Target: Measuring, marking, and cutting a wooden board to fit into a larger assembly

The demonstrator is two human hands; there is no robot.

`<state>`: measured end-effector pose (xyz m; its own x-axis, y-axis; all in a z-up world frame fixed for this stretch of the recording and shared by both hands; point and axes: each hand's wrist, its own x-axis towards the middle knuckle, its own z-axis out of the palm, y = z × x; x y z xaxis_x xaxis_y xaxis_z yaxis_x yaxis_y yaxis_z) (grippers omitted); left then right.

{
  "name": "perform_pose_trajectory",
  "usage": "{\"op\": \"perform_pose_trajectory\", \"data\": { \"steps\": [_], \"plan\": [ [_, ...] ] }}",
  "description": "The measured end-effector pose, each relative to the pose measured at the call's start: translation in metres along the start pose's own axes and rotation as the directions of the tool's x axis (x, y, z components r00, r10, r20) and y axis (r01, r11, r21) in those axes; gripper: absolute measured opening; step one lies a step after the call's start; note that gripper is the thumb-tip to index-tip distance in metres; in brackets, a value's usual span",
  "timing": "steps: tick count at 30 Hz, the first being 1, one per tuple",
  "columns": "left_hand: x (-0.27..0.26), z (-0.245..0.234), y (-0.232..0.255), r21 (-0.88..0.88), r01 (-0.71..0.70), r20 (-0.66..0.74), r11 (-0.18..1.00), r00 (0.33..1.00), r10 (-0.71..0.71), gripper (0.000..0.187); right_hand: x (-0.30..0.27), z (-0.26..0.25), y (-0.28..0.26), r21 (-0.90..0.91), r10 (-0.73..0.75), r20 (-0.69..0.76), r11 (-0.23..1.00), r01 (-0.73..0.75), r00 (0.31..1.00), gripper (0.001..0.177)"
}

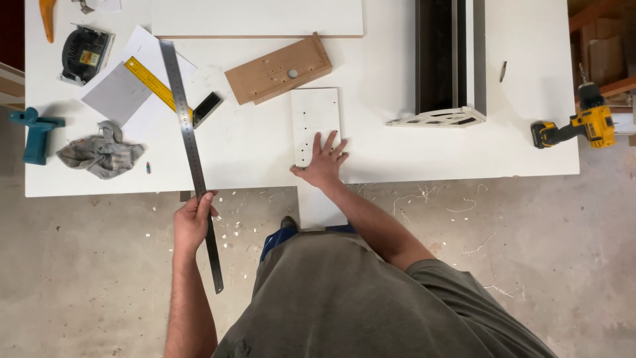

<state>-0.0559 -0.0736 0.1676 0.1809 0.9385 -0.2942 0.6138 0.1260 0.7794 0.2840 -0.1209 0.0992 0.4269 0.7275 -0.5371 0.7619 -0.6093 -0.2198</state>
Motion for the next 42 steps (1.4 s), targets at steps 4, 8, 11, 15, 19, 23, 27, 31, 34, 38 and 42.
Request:
{"op": "perform_pose_trajectory", "data": {
  "steps": [4, 8, 11, 15, 19, 23, 27, 31, 34, 38, 42],
  "plan": [
    [0.003, 0.001, 0.004, 0.03, -0.011, 0.051, 0.999, 0.999, 0.009, 0.024, 0.016, 0.006, 0.03, -0.175, -0.29, 0.058, 0.939, 0.296, 0.955, 0.13],
    [-0.001, -0.002, 0.011, 0.095, -0.03, 0.129, 0.995, 0.992, 0.018, 0.035, 0.026, -0.001, 0.048, -0.304, -0.51, 0.176, 0.786, 0.539, 0.842, 0.12],
    [-0.003, -0.002, 0.026, 0.136, -0.017, 0.216, 0.991, 0.976, -0.013, 0.037, 0.036, -0.001, 0.053, -0.337, -0.648, 0.247, 0.64, 0.691, 0.72, 0.122],
    [0.02, 0.009, -0.002, 0.371, -0.162, 0.32, 0.915, 0.947, 0.038, 0.05, 0.042, 0.003, 0.05, -0.322, -0.638, 0.318, 0.623, 0.713, 0.701, 0.111],
    [0.024, 0.012, 0.017, 0.473, -0.234, 0.421, 0.849, 0.907, 0.015, 0.046, 0.028, -0.007, 0.051, -0.325, -0.646, 0.359, 0.59, 0.739, 0.674, 0.095],
    [0.035, 0.033, 0.003, 0.426, -0.279, 0.439, 0.86, 0.895, 0.073, 0.042, 0.009, -0.008, 0.056, -0.353, -0.722, 0.3, 0.523, 0.776, 0.623, 0.087],
    [0.039, 0.058, 0.021, 0.083, -0.315, 0.211, 0.945, 0.933, 0.292, 0.034, -0.029, -0.008, 0.033, 0.199, -0.632, 0.13, 0.771, 0.605, 0.764, 0.067],
    [0.039, 0.087, 0.092, -0.533, -0.321, -0.209, 0.783, 0.946, 0.246, 0.034, -0.091, -0.02, 0.0, 0.86, -0.631, -0.092, 0.34, 0.381, 0.77, 0.05],
    [0.045, 0.115, 0.118, -0.624, -0.333, -0.244, 0.707, 0.942, 0.229, 0.031, -0.08, -0.001, -0.001, 0.774, -0.497, -0.254, 0.41, 0.483, 0.83, 0.037],
    [0.041, 0.146, 0.101, -0.574, -0.362, -0.179, 0.735, 0.931, 0.319, 0.03, -0.07, -0.013, 0.048, 0.727, -0.352, -0.274, 0.533, 0.432, 0.895, 0.03],
    [0.052, 0.185, 0.028, 0.225, -0.662, 0.102, 0.715, 0.746, 0.659, 0.051, -0.06, -0.013, 0.134, 0.628, -0.381, -0.453, 0.506, 0.591, 0.806, 0.044]
  ]
}}
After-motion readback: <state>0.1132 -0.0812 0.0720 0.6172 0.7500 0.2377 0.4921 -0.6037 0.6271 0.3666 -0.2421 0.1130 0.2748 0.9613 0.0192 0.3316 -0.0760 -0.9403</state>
